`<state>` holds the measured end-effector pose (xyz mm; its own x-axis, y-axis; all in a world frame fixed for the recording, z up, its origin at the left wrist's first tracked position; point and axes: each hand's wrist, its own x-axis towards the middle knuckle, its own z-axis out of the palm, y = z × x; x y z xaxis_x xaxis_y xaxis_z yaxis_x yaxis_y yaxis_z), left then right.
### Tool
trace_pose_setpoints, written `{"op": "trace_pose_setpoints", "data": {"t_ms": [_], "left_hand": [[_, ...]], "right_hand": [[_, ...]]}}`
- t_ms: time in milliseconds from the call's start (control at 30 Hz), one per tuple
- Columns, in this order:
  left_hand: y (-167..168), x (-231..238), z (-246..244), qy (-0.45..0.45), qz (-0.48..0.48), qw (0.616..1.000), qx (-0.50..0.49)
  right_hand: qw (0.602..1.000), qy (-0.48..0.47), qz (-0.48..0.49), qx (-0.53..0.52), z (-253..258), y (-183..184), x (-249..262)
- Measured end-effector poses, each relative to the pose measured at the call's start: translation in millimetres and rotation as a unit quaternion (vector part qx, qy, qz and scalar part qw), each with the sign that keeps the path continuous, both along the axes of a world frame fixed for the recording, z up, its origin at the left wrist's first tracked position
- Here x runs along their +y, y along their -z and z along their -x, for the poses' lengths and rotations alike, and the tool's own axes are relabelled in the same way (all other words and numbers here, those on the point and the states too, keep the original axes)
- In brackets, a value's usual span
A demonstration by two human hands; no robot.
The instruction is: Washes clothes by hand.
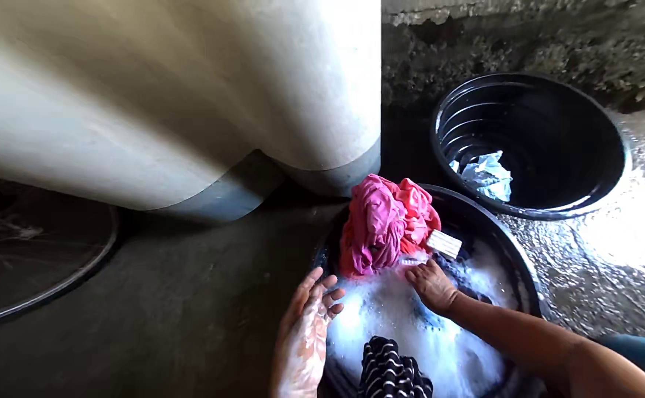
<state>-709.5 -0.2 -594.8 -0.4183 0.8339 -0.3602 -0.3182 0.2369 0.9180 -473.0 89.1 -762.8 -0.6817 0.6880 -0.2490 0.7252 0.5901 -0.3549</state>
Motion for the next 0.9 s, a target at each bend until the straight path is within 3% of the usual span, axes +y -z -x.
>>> {"op": "trace_pose_setpoints", "data": {"t_ms": [133, 200, 367, 500, 667, 733, 833, 900], "left_hand": [[-14.6, -12.4, -7.9, 0.017, -0.02, 0.998, 0.061], [-19.4, -24.8, -12.6, 0.031, 0.003, 0.996, 0.084], [-28.8, -48.8, -25.1, 0.116, -0.014, 0.975, 0.19], [-29.9, -69.3, -32.1, 0.191, -0.004, 0.952, 0.239], [-34.1, -109.8, -43.1, 0.278, -0.025, 0.93, 0.237], [-54.4, -142.7, -46.7, 0.397, -0.125, 0.877, 0.24], [-91.4, -198.3, -44.5, 0.591, -0.255, 0.73, 0.229], [-105.6, -234.9, -39.1, 0.654, -0.298, 0.648, 0.25]], "right_hand": [[0.999, 0.015, 0.035, 0.023, -7.8, -22.2, -38.2], [0.995, 0.009, 0.102, -0.005, -12.3, -31.7, -73.2], [0.971, 0.009, 0.226, -0.078, -33.4, -20.6, -126.8], [0.965, 0.055, 0.239, -0.096, -61.4, -15.1, -140.8], [0.966, 0.139, 0.203, -0.08, -83.5, -71.5, -147.6], [0.969, 0.169, 0.174, -0.043, -91.5, -90.1, -145.3], [0.967, 0.215, 0.131, 0.031, -99.5, -124.0, -143.8], [0.965, 0.232, 0.111, 0.048, -100.7, -147.2, -143.4]]}}
